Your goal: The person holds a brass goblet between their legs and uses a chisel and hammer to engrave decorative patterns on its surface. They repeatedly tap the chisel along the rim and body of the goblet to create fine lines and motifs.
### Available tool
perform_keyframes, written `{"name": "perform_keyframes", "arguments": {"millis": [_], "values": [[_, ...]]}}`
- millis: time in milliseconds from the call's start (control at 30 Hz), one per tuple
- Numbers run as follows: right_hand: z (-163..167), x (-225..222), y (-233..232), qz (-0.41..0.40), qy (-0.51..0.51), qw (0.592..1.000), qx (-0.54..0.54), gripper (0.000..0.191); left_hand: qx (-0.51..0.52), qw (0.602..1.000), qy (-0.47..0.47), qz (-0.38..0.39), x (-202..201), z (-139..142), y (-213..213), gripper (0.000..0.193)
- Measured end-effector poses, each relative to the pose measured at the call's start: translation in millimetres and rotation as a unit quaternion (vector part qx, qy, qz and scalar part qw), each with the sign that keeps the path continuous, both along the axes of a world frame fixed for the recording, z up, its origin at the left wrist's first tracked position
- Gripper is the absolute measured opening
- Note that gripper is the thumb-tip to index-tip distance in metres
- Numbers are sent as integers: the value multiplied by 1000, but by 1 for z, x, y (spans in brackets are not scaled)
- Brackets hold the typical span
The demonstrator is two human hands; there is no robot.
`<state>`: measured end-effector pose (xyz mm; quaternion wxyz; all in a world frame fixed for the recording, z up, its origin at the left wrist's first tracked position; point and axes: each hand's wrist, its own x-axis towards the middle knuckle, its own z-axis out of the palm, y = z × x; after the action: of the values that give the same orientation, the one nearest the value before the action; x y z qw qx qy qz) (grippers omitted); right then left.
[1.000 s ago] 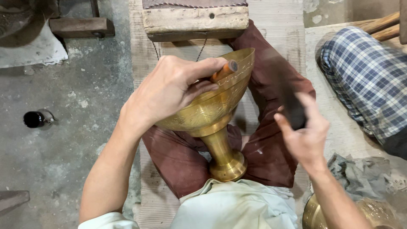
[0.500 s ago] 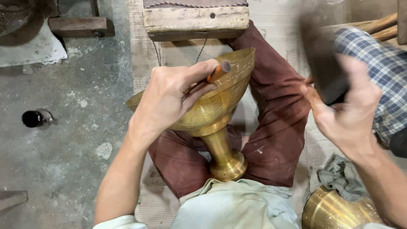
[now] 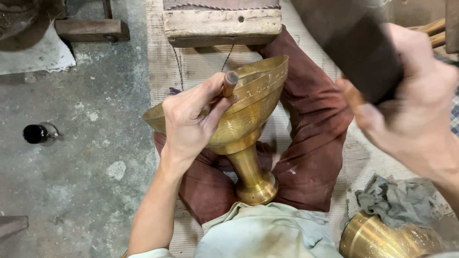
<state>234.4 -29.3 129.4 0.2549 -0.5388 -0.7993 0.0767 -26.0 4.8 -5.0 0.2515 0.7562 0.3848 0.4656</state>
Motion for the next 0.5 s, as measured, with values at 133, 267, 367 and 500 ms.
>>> {"name": "perform_keyframes", "arguments": {"millis": [133, 267, 367, 500], "values": [[9, 3, -6, -23, -167, 985, -29, 39, 14, 1000, 3, 5, 1, 0, -1, 38], [-15, 15, -10, -32, -103, 994, 16, 35, -3, 1000, -5, -15, 0, 1, -2, 38], [-39, 33, -19, -52, -169, 984, 7, 39, 9, 999, 8, -46, -2, 5, 5, 36], [-76, 44, -25, -183, -157, 965, -103, 30, 22, 989, 23, -146, -7, 17, 25, 35]]}}
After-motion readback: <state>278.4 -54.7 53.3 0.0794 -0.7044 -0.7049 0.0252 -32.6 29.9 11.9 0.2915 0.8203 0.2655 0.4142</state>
